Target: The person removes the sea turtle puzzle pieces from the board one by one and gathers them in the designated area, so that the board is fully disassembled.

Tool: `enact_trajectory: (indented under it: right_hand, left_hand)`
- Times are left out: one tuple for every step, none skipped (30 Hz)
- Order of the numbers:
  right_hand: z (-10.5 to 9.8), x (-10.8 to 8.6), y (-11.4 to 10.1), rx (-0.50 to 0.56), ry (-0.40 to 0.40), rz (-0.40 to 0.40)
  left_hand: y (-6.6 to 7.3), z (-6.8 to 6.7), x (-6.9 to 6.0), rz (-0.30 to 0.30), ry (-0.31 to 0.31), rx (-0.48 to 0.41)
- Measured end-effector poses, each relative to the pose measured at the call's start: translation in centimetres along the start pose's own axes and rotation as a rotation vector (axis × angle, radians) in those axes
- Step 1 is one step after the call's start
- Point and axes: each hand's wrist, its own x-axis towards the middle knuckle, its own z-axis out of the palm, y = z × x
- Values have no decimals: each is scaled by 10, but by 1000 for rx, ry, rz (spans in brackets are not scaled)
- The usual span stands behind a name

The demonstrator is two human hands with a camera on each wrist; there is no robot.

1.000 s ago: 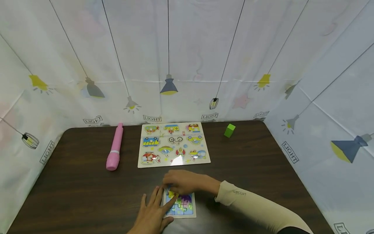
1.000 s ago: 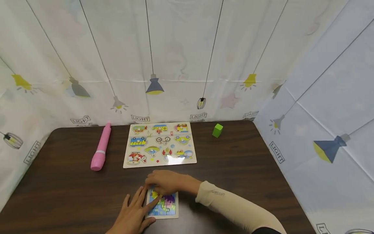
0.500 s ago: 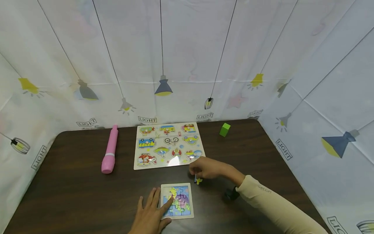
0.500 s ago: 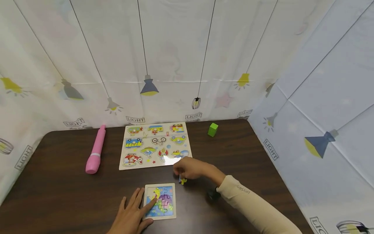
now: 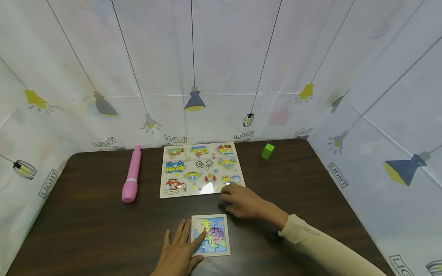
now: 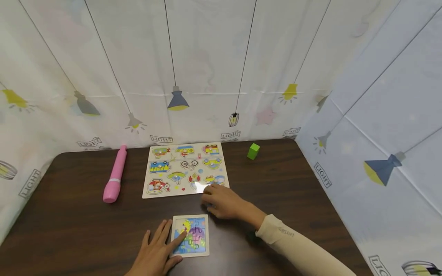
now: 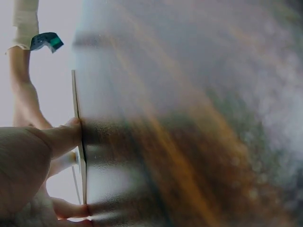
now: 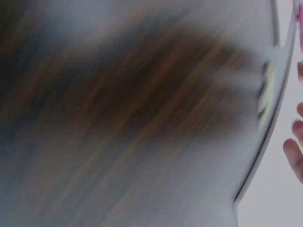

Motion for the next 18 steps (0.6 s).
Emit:
enact_trajectory:
  right_hand:
    - [0,2,-3,1,8,-34]
    - [1,4,-7,4,5,-69]
    - [1,7,-11,8,-13,-99]
    - [2,11,-15,16,-41,-123]
    - [3,14,-19,16,-79,-137]
    - [5,17,-22,10,-116,-148]
    - [5,20,-24,3,-146,-154]
    - [6,21,-26,-10,-169,-154]
    - [7,22,-26,-20,-188,-149]
    - [8,23,-27,-27,-201,-143]
    - [9,23,-27,-36,-207,-139]
    - [9,23,-27,-40,-208,-138]
    - [9,23,-27,-39,-206,-139]
    - [10,23,-27,-42,-207,-138]
    - [10,24,-28,-40,-207,-138]
    - [10,25,-29,-44,-204,-145]
    - [10,27,-30,-51,-198,-153]
    - [10,28,-30,-55,-196,-160]
  left_hand:
    - [1,0,0,-1,-4,0]
    - [1,0,0,-3,-10,1]
    - [2,-1,0,-4,-16,1]
    - [2,-1,0,-7,-21,1]
    - [2,-1,0,-12,-27,0]
    - [3,-2,0,-16,-33,-2]
    - [3,-2,1,-21,-38,-2]
    - [3,-2,1,-24,-43,-3]
    - [3,-2,1,-26,-47,-6]
    - [4,-1,2,-30,-52,-10]
    - [4,-1,2,-33,-55,-13]
    - [5,-1,2,-33,-55,-16]
    - [5,-2,2,-34,-55,-17]
    - [5,-2,2,-33,-54,-17]
    - [5,-2,1,-33,-54,-17]
    - [5,-2,1,-35,-55,-16]
    - [4,-2,1,-37,-55,-15]
    - [4,-1,1,-40,-57,-15]
